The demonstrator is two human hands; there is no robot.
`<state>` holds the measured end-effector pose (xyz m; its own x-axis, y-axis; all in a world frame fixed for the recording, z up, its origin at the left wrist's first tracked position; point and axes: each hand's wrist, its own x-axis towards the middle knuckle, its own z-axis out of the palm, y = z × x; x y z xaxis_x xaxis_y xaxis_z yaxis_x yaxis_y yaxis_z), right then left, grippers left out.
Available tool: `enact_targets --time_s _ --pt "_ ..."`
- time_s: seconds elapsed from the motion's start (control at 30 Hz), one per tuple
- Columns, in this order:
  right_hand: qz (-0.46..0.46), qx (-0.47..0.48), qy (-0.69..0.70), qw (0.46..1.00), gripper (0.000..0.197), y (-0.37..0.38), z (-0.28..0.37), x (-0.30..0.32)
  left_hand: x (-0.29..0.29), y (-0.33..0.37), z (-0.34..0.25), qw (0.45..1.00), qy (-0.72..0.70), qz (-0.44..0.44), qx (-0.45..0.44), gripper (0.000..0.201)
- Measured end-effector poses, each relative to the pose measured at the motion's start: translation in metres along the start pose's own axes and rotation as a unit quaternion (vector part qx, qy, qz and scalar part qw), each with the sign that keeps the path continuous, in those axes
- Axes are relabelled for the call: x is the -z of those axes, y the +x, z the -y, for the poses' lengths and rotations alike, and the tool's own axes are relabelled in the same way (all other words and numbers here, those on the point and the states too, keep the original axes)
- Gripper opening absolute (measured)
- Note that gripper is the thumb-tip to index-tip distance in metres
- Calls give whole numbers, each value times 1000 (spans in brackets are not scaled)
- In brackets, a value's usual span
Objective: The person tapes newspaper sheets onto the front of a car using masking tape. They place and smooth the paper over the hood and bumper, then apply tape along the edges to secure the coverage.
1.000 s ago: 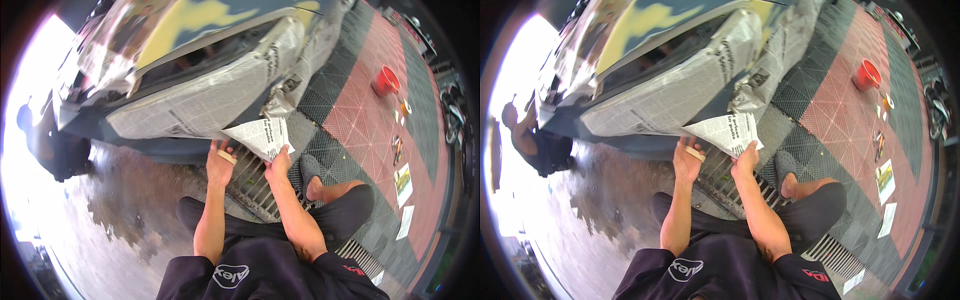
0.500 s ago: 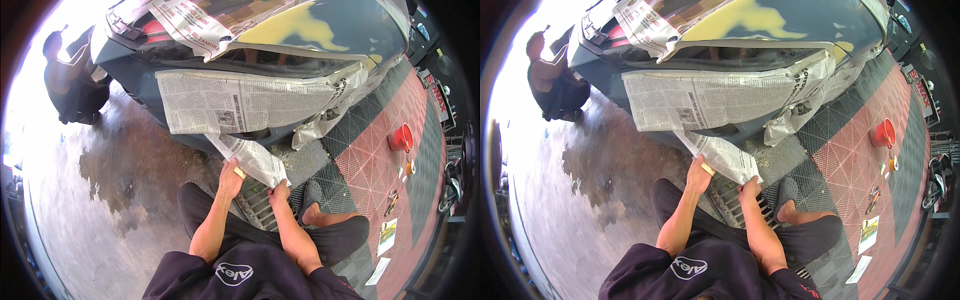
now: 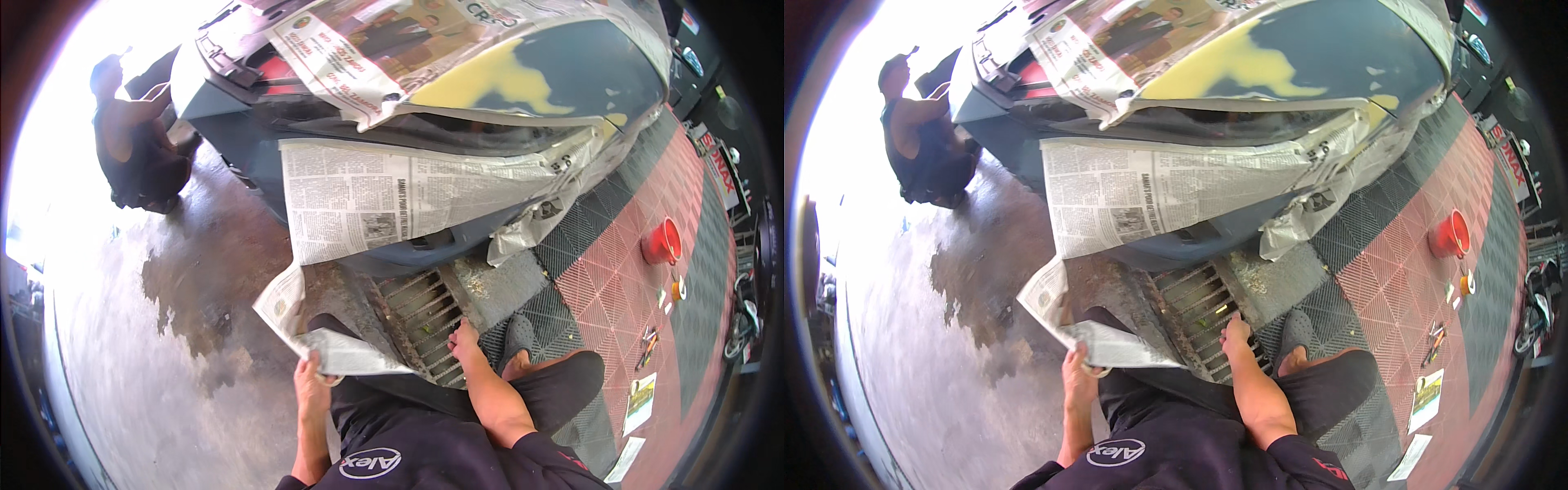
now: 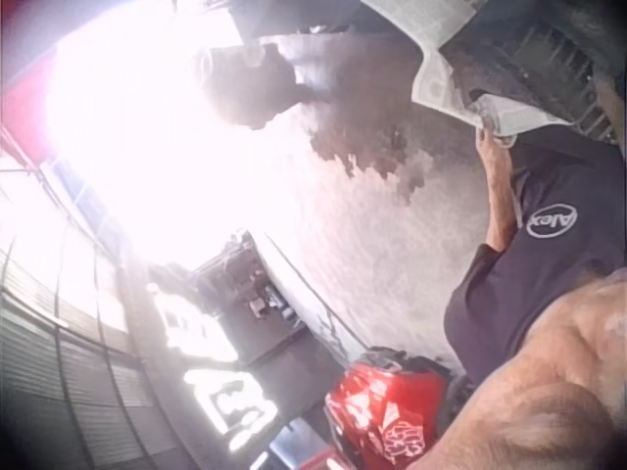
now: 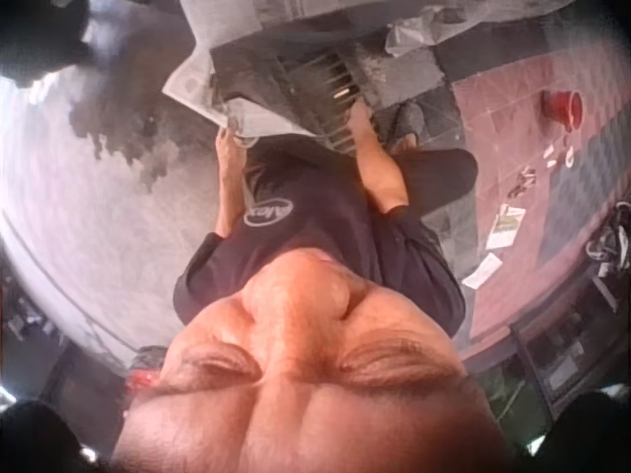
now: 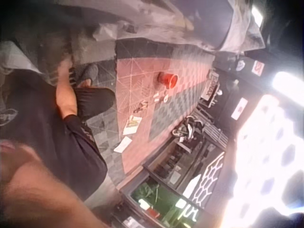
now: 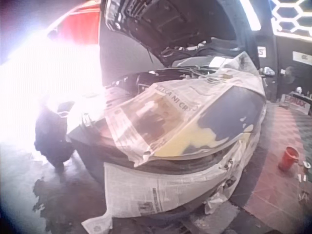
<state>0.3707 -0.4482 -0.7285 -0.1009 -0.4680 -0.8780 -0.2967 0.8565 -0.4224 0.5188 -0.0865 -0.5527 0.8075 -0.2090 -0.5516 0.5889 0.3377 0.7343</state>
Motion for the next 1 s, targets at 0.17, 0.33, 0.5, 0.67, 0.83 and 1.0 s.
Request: enact_targets --time_s 0.17,0.33,0.5,0.67,0.83,1.0 --pt "61 61 5 996 31 -10 11 -15 137 0 -22 972 -20 -209 -103 25" --pt "158 133 120 971 25 -58 57 -36 329 20 111 915 136 -380 17 32" --pt "230 254 172 924 43 -139 157 -28 295 6 168 840 291 -332 315 36" --pt "227 323 281 875 71 -209 255 18 229 72 113 843 448 -155 254 36" --pt "269 326 321 848 84 -253 298 21 179 97 29 842 504 -104 162 37" --pt "261 379 361 811 68 -269 300 50 166 96 21 806 565 -67 163 38"
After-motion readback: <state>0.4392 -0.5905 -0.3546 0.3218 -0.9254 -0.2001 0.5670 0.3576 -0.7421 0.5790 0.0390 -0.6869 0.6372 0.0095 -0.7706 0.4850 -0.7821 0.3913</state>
